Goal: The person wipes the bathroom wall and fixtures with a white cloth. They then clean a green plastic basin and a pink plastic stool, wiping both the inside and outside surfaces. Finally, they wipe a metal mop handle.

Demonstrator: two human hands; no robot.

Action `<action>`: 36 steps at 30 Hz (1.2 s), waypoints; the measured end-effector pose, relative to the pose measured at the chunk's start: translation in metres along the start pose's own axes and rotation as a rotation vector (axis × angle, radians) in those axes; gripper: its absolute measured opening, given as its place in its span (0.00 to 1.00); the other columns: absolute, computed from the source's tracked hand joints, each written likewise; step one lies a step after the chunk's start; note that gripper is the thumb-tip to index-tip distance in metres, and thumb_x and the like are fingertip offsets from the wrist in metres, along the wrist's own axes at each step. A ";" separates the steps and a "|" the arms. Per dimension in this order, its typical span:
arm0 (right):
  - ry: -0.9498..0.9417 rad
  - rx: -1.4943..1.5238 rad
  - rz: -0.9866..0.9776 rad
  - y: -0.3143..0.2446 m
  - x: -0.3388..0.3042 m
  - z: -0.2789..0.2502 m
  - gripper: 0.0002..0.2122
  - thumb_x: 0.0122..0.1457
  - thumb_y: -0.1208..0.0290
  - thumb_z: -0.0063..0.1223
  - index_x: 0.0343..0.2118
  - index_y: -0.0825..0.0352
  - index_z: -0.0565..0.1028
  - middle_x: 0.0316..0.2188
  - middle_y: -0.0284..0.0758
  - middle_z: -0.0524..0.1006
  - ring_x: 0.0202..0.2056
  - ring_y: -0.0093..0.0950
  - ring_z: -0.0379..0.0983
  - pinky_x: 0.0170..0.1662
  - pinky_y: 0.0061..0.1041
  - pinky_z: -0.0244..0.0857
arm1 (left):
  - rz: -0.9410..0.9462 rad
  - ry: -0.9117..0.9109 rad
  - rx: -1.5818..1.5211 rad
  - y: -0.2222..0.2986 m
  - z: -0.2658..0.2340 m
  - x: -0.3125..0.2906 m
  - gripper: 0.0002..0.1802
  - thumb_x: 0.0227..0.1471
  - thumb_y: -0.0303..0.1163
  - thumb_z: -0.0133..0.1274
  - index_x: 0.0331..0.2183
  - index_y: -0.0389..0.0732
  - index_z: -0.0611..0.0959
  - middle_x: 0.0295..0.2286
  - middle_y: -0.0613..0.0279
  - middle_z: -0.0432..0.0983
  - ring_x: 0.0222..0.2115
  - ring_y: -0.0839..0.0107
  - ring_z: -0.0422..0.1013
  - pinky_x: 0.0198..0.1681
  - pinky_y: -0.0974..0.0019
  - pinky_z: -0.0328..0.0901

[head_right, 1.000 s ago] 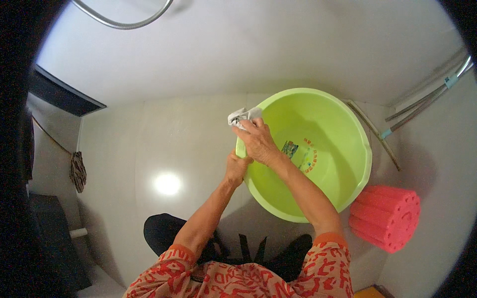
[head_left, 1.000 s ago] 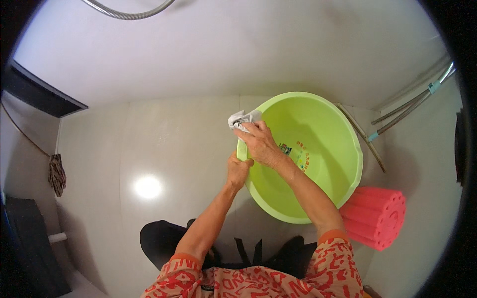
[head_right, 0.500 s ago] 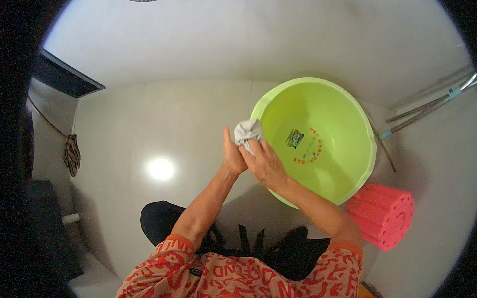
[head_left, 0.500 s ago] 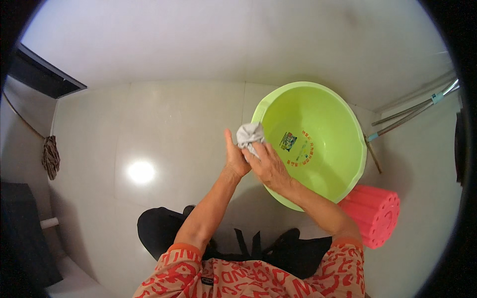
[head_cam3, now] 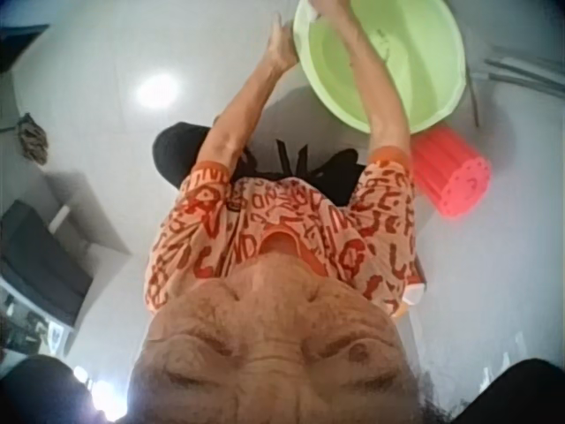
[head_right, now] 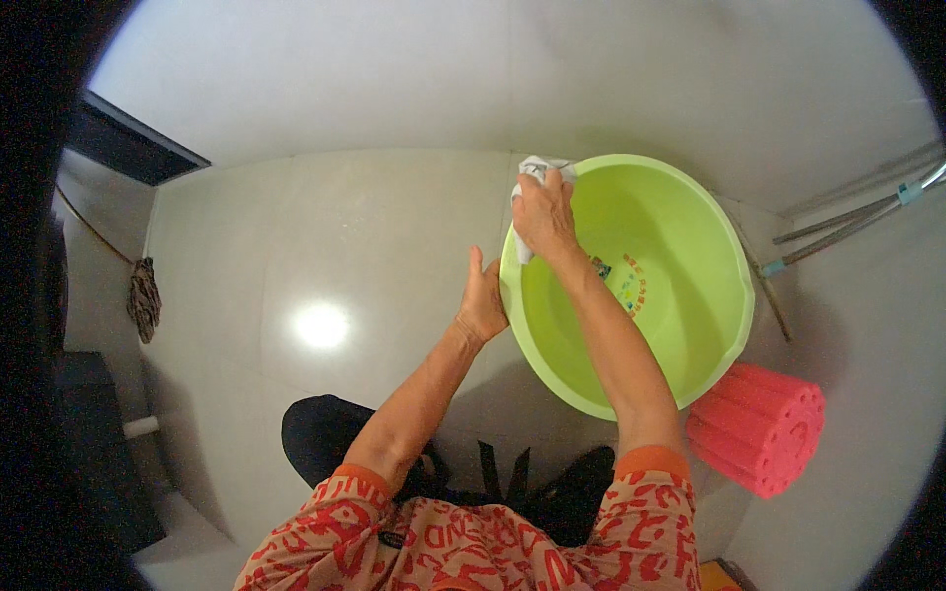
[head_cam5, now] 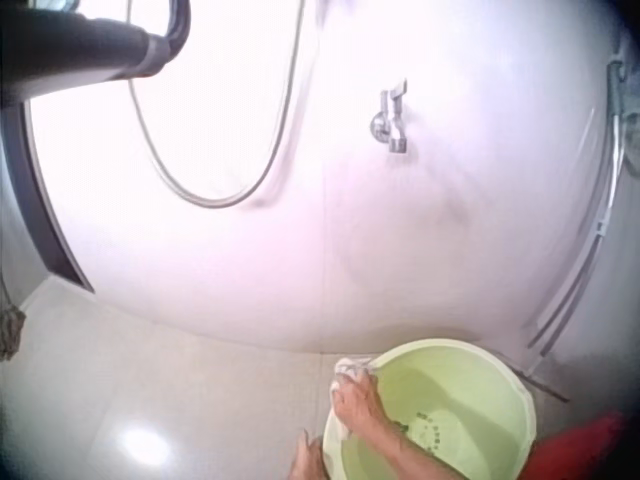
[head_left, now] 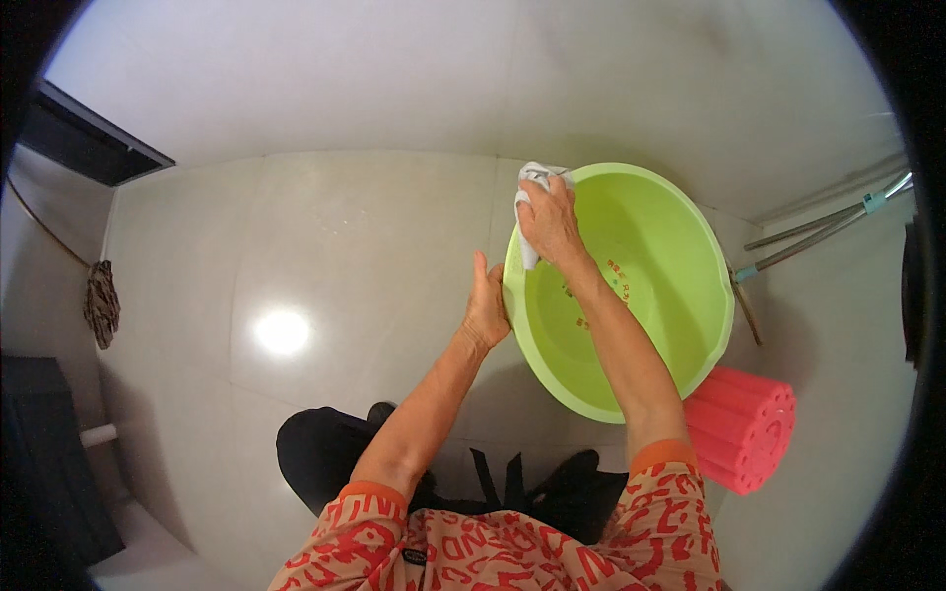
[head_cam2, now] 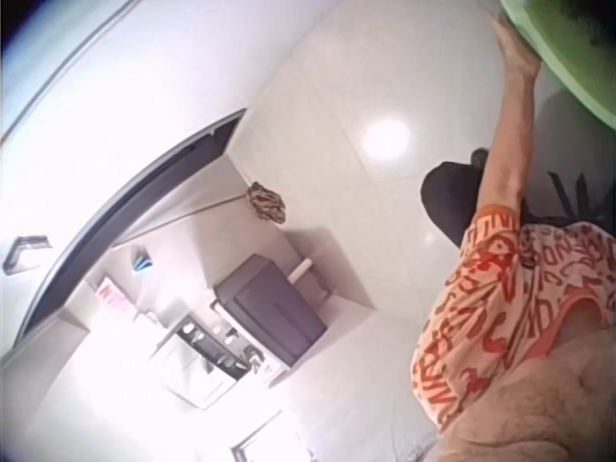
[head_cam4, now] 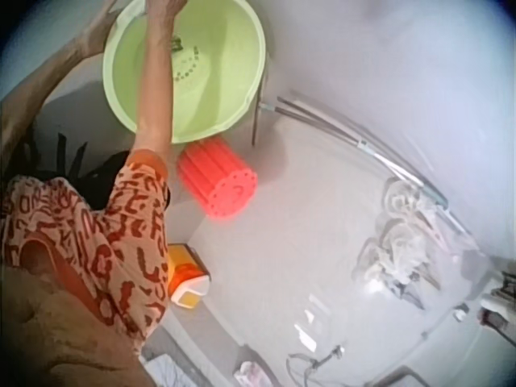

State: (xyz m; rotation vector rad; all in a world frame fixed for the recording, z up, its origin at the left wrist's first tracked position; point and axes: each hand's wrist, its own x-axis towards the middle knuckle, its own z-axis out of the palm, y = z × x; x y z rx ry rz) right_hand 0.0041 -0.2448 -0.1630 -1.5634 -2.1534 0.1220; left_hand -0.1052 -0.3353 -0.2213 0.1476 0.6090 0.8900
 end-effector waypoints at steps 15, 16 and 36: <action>-0.195 0.069 -0.293 -0.048 -0.143 -0.044 0.13 0.47 0.81 0.50 0.39 0.71 0.69 0.37 0.47 0.62 0.38 0.46 0.65 0.39 0.40 0.63 | 0.022 -0.124 -0.150 -0.002 0.005 -0.004 0.42 0.54 0.66 0.31 0.55 0.41 0.67 0.52 0.55 0.66 0.52 0.57 0.64 0.56 0.51 0.57; -0.238 0.079 -0.293 -0.044 -0.153 -0.053 0.13 0.47 0.82 0.51 0.38 0.71 0.69 0.38 0.47 0.62 0.38 0.46 0.65 0.39 0.40 0.63 | 0.026 -0.191 -0.174 -0.004 0.005 -0.004 0.39 0.55 0.63 0.35 0.54 0.41 0.67 0.51 0.55 0.67 0.50 0.58 0.65 0.56 0.51 0.58; -0.693 0.156 -0.130 0.007 -0.212 -0.096 0.18 0.48 0.76 0.56 0.41 0.72 0.63 0.37 0.48 0.67 0.39 0.43 0.70 0.38 0.42 0.69 | 0.253 0.128 0.073 -0.008 -0.002 0.026 0.22 0.58 0.40 0.48 0.47 0.34 0.72 0.41 0.56 0.74 0.39 0.65 0.72 0.42 0.59 0.70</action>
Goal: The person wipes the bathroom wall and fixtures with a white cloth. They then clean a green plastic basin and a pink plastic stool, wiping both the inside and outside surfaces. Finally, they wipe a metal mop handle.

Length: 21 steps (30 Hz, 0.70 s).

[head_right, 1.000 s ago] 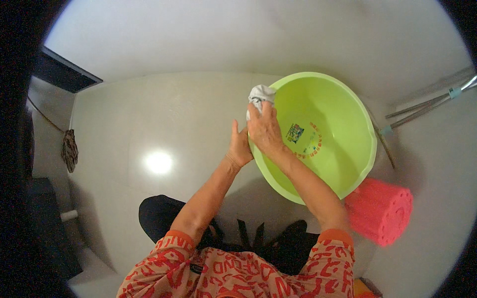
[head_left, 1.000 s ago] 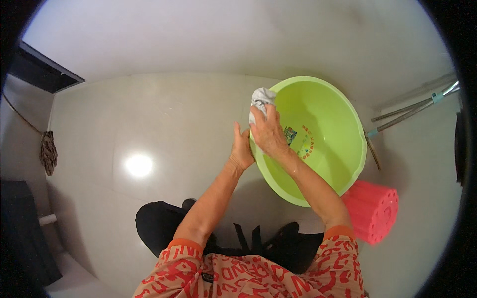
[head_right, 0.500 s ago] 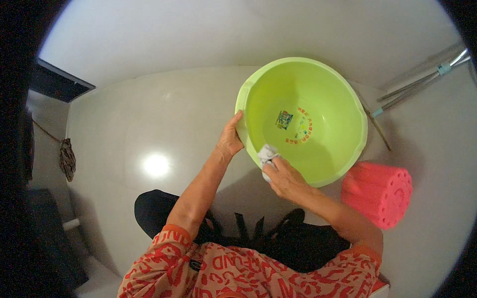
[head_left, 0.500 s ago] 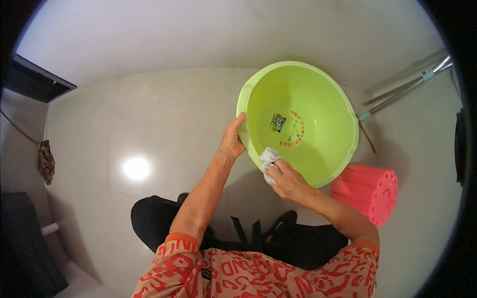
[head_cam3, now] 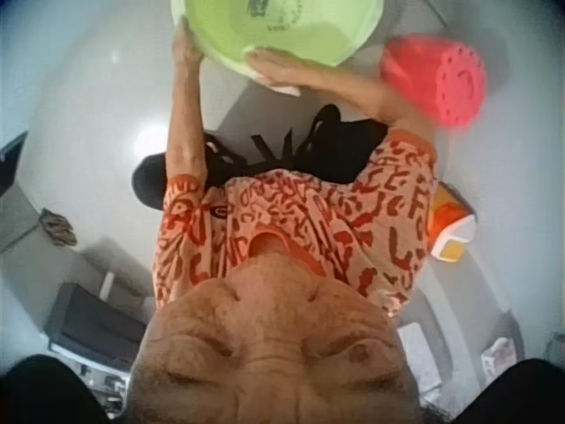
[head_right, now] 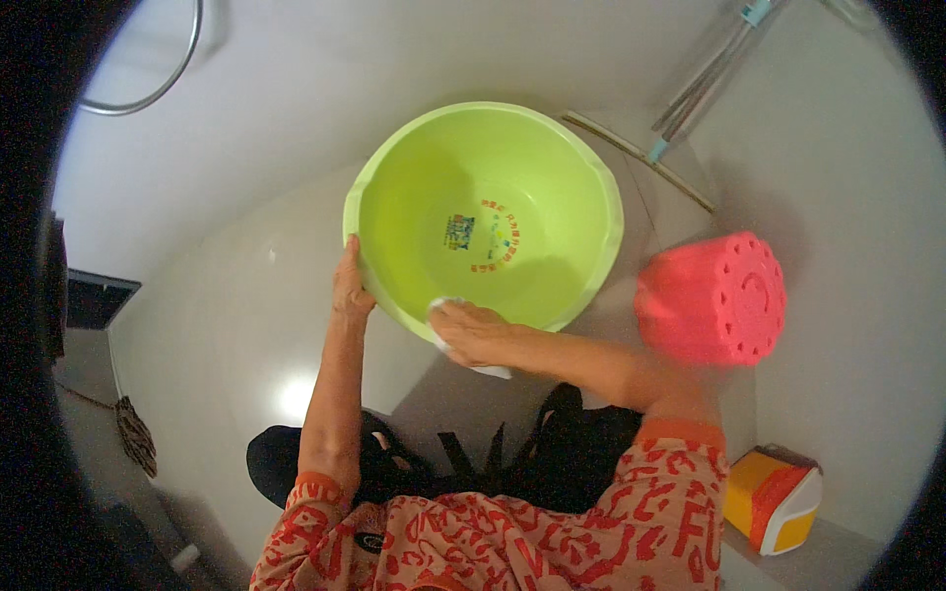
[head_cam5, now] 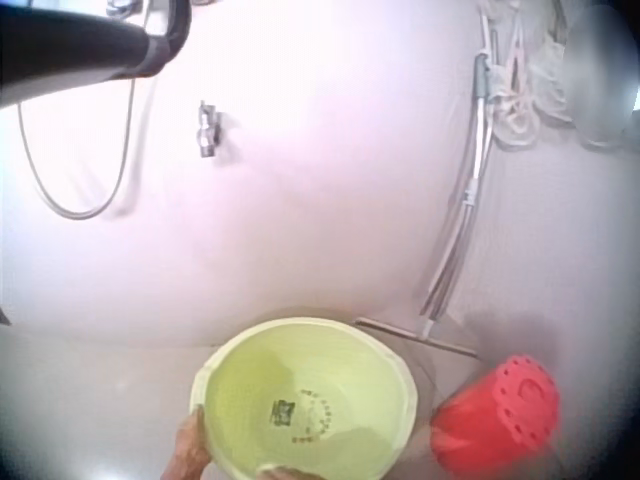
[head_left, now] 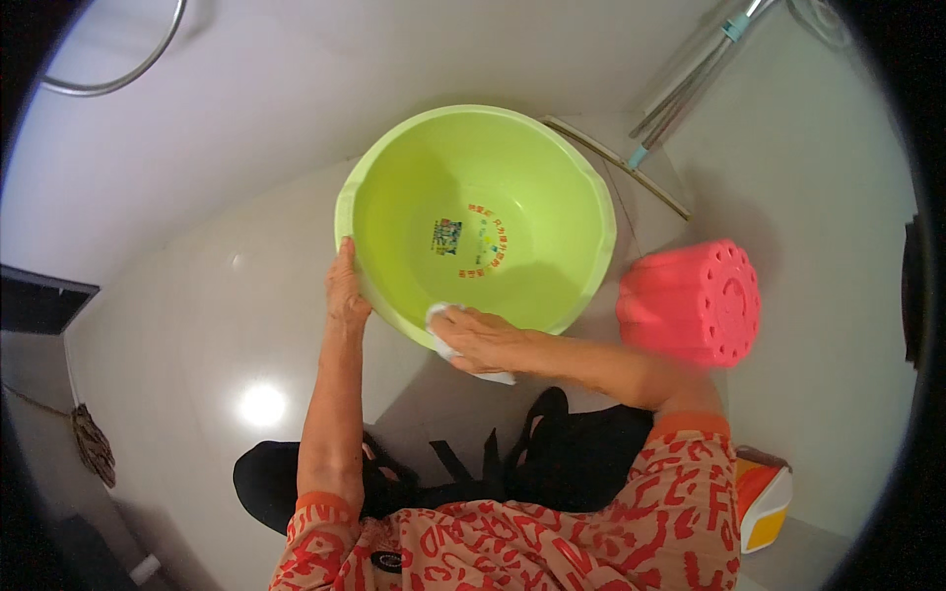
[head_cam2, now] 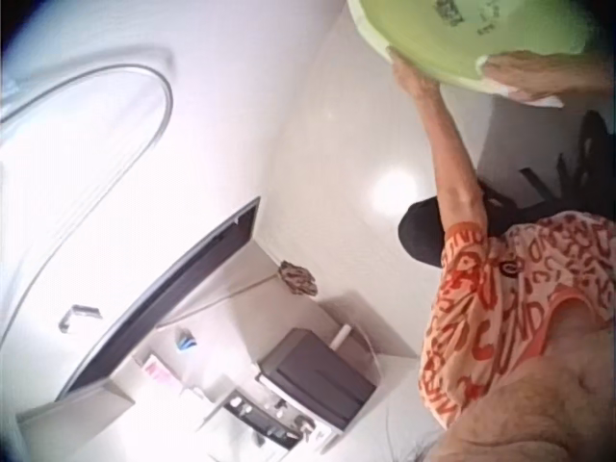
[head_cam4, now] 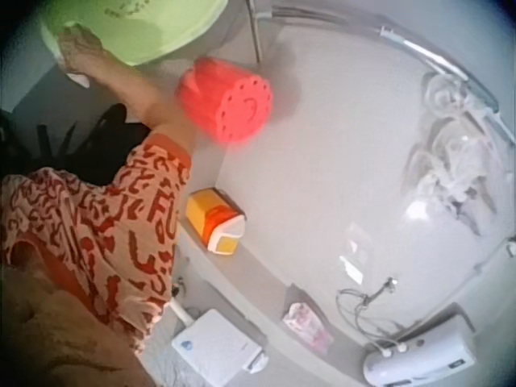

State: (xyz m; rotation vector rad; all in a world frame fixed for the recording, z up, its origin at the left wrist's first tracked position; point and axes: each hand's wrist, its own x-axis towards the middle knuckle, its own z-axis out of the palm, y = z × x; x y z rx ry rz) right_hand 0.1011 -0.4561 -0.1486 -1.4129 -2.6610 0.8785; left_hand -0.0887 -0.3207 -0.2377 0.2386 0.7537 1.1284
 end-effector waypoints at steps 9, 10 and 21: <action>-0.008 -0.373 0.237 0.051 -0.108 -0.028 0.15 0.50 0.78 0.51 0.42 0.67 0.68 0.39 0.41 0.66 0.39 0.40 0.69 0.37 0.36 0.71 | -0.029 0.017 0.050 0.000 0.007 -0.002 0.24 0.58 0.40 0.49 0.48 0.32 0.70 0.44 0.56 0.72 0.41 0.63 0.70 0.43 0.58 0.70; 0.021 -0.389 0.241 0.059 -0.115 -0.033 0.15 0.50 0.78 0.50 0.42 0.67 0.68 0.39 0.41 0.66 0.39 0.39 0.69 0.37 0.36 0.71 | -0.027 0.004 0.076 0.000 0.004 0.001 0.25 0.58 0.42 0.48 0.50 0.34 0.69 0.46 0.55 0.70 0.43 0.62 0.70 0.45 0.57 0.69; 0.395 -0.742 0.109 0.071 -0.138 -0.031 0.13 0.48 0.72 0.51 0.39 0.63 0.71 0.29 0.29 0.67 0.34 0.27 0.65 0.28 0.25 0.64 | 1.081 -0.052 1.346 -0.022 0.068 -0.050 0.29 0.37 0.36 0.65 0.42 0.36 0.75 0.38 0.48 0.71 0.40 0.52 0.68 0.46 0.55 0.61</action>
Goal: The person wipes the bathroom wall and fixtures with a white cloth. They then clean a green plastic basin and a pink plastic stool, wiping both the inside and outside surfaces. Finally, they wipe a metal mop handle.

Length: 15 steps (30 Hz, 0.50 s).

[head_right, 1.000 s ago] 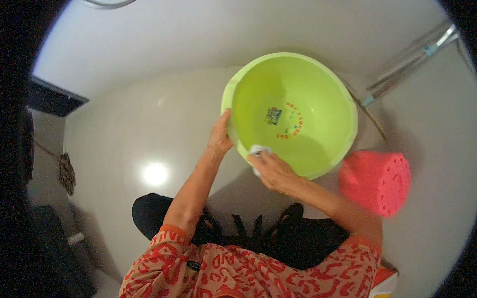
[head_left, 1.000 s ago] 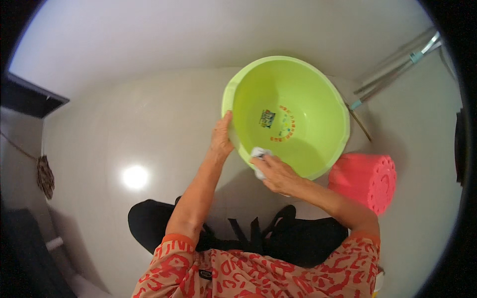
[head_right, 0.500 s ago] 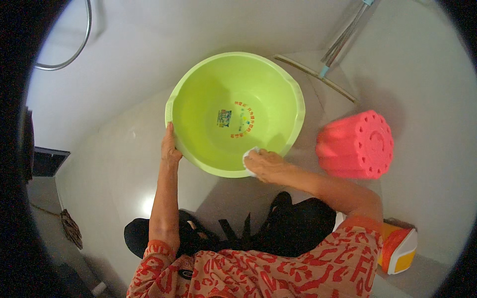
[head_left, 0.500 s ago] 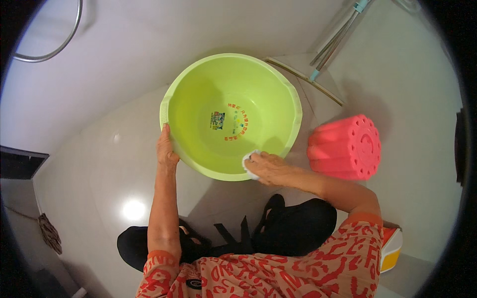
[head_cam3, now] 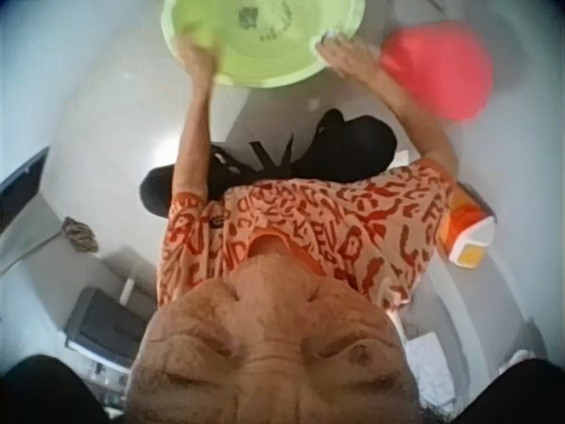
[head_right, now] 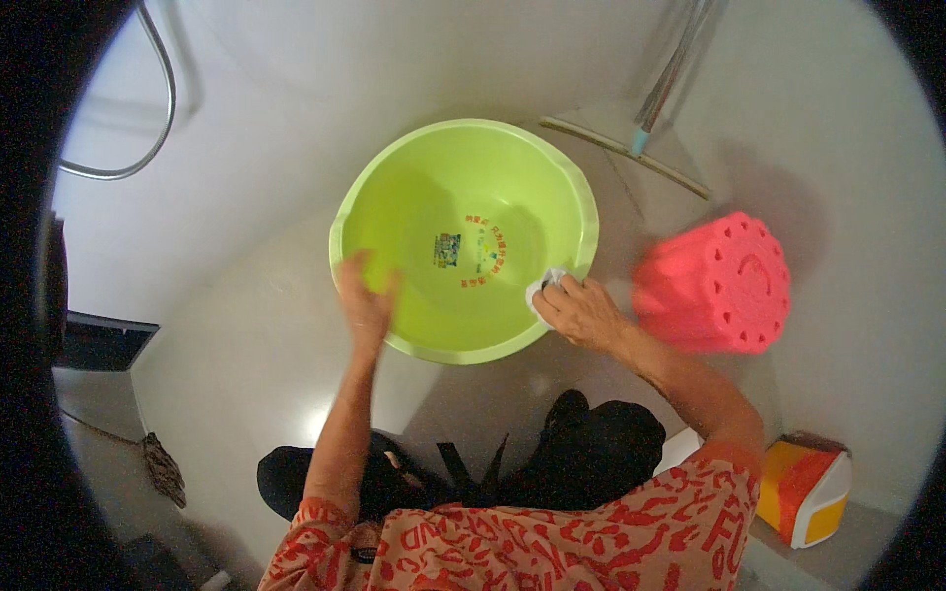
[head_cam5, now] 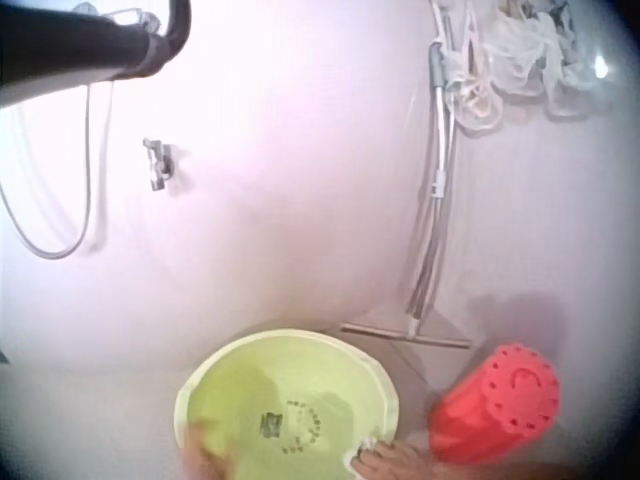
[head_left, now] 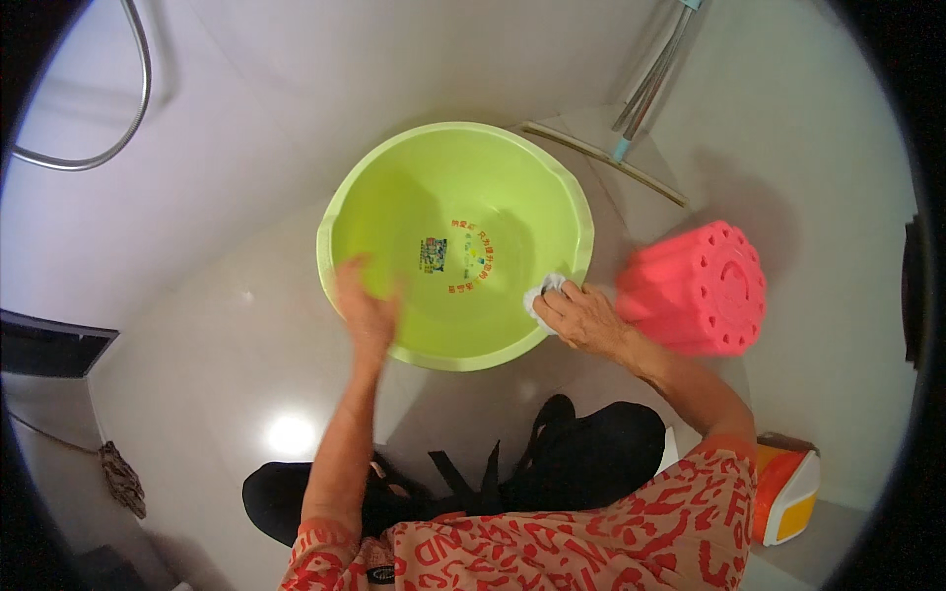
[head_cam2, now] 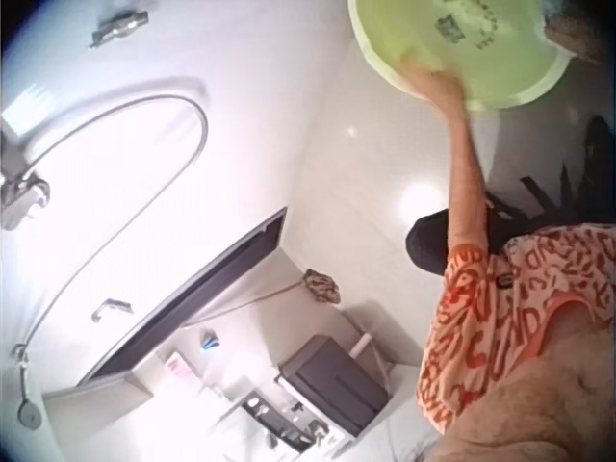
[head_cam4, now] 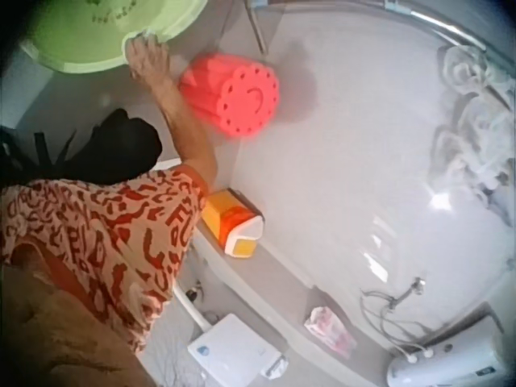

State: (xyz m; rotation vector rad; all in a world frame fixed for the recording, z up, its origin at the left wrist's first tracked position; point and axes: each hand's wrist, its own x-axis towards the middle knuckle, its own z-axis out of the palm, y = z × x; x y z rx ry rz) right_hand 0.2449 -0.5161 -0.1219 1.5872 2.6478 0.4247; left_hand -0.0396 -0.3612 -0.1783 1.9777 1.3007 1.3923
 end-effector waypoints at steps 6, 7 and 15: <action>0.140 0.058 -0.009 0.003 0.026 -0.026 0.11 0.49 0.68 0.50 0.36 0.63 0.71 0.26 0.29 0.66 0.33 0.27 0.65 0.29 0.25 0.64 | 0.358 -0.613 0.308 0.108 0.029 -0.061 0.26 0.34 0.41 0.64 0.37 0.39 0.77 0.31 0.53 0.76 0.34 0.59 0.73 0.40 0.54 0.66; 0.184 0.079 -0.016 0.005 0.034 -0.036 0.11 0.49 0.68 0.50 0.36 0.63 0.72 0.26 0.29 0.66 0.33 0.27 0.65 0.29 0.25 0.64 | 0.283 -0.702 0.339 0.098 0.031 -0.061 0.23 0.35 0.39 0.64 0.36 0.40 0.78 0.28 0.54 0.76 0.31 0.59 0.74 0.36 0.55 0.67; 0.734 0.628 0.531 0.024 0.053 -0.105 0.30 0.43 0.82 0.63 0.52 0.68 0.65 0.44 0.45 0.70 0.43 0.40 0.70 0.45 0.33 0.67 | 0.077 -0.532 0.204 0.112 -0.017 0.003 0.10 0.43 0.34 0.61 0.30 0.42 0.79 0.18 0.56 0.75 0.17 0.58 0.72 0.20 0.59 0.66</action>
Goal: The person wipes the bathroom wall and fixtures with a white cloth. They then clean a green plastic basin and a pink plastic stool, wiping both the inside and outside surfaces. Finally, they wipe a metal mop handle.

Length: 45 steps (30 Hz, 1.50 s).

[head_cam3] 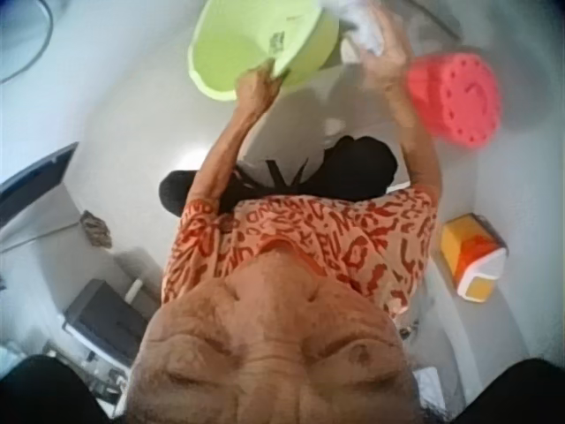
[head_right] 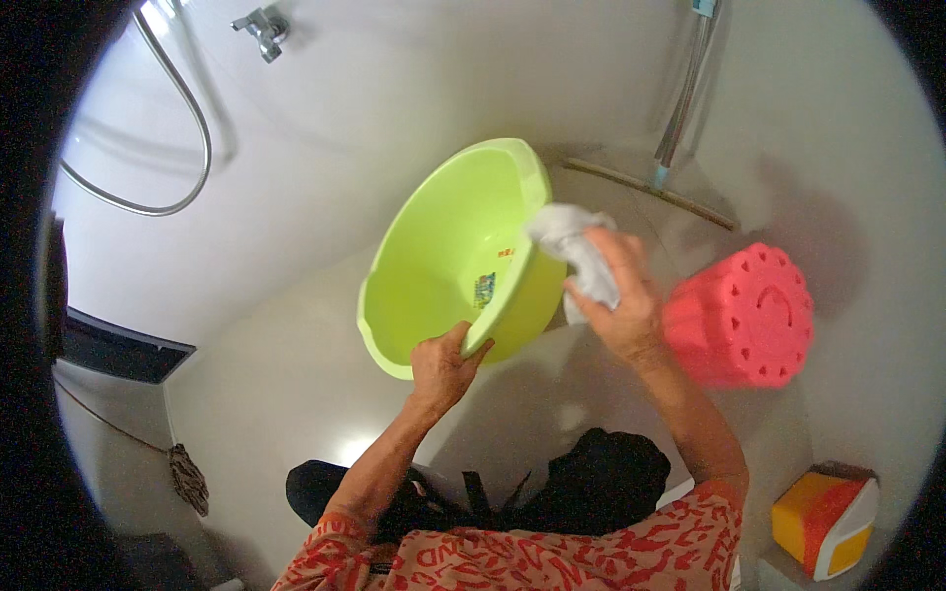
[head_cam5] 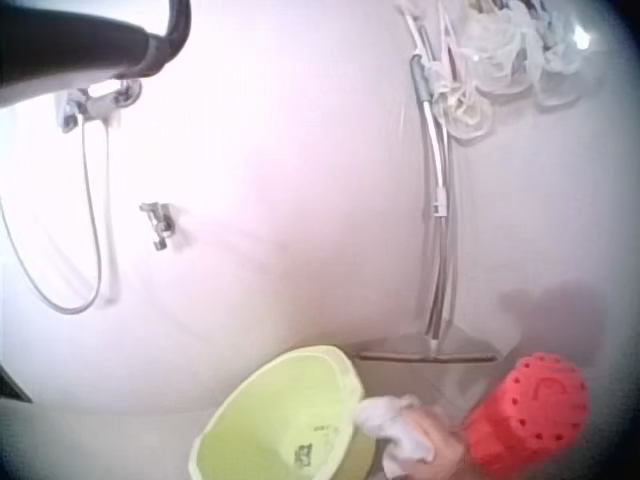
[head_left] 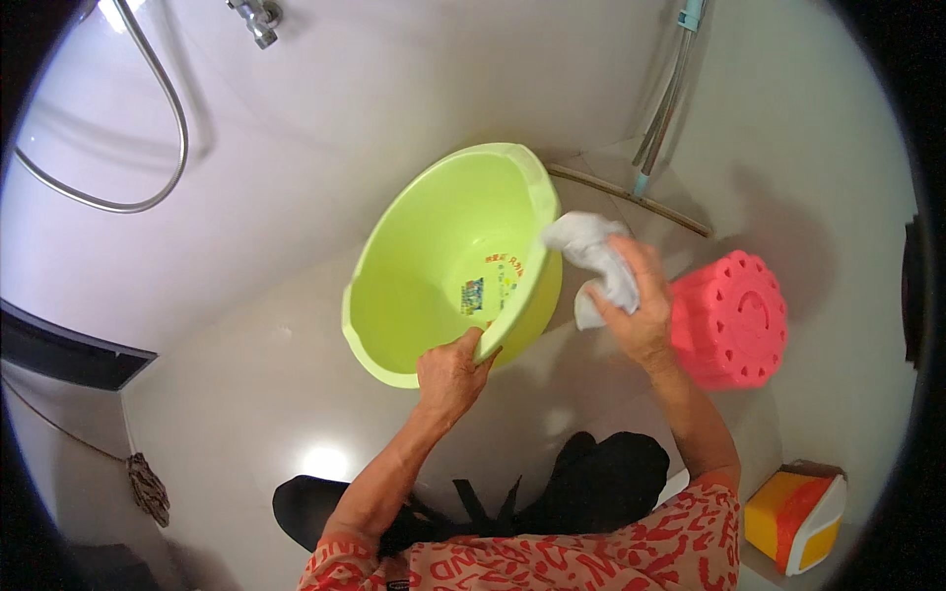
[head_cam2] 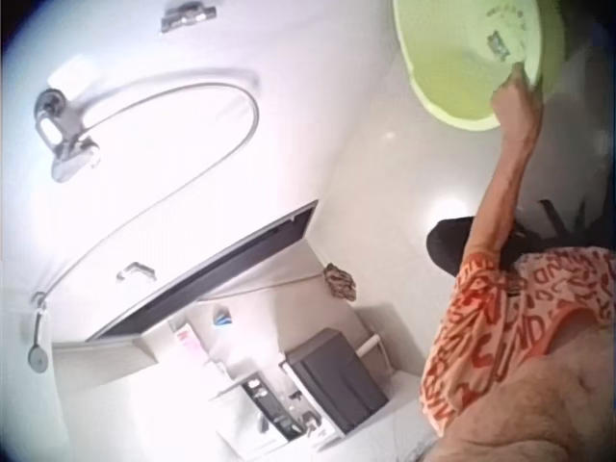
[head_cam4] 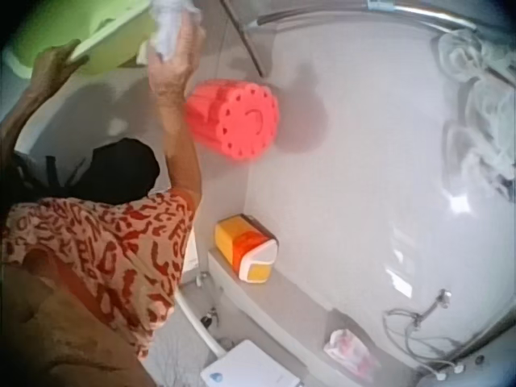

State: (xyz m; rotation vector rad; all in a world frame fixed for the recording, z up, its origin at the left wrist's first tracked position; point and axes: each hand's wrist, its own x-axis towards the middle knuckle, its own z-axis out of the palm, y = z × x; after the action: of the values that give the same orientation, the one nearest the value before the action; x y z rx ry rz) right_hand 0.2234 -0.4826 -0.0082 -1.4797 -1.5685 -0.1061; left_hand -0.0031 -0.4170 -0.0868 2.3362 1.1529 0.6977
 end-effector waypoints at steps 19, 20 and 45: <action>-0.166 0.156 0.082 0.084 0.092 0.101 0.18 0.53 0.72 0.51 0.48 0.67 0.70 0.42 0.44 0.74 0.43 0.39 0.69 0.47 0.37 0.62 | -0.304 0.030 -0.830 -0.024 -0.016 -0.011 0.11 0.50 0.28 0.59 0.34 0.30 0.80 0.25 0.59 0.79 0.26 0.72 0.76 0.31 0.68 0.72; -0.206 0.179 0.145 0.083 0.097 0.101 0.18 0.54 0.73 0.50 0.49 0.67 0.70 0.42 0.44 0.74 0.41 0.39 0.69 0.46 0.35 0.62 | -0.299 0.026 -0.812 -0.026 -0.016 -0.011 0.11 0.50 0.28 0.59 0.34 0.30 0.80 0.25 0.59 0.79 0.26 0.72 0.76 0.31 0.68 0.72; -0.173 0.514 0.711 0.160 0.012 0.085 0.17 0.58 0.77 0.43 0.52 0.65 0.69 0.40 0.35 0.76 0.36 0.20 0.69 0.40 0.20 0.65 | -0.283 -0.031 -0.762 -0.032 -0.020 -0.014 0.11 0.48 0.25 0.60 0.35 0.31 0.80 0.27 0.61 0.79 0.28 0.75 0.73 0.34 0.69 0.70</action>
State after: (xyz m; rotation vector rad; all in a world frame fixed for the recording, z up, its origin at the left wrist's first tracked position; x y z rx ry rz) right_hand 0.3089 -0.3781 -0.1290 -1.5510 -0.9999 0.7928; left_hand -0.0417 -0.4078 -0.0927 1.5116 0.9500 0.8103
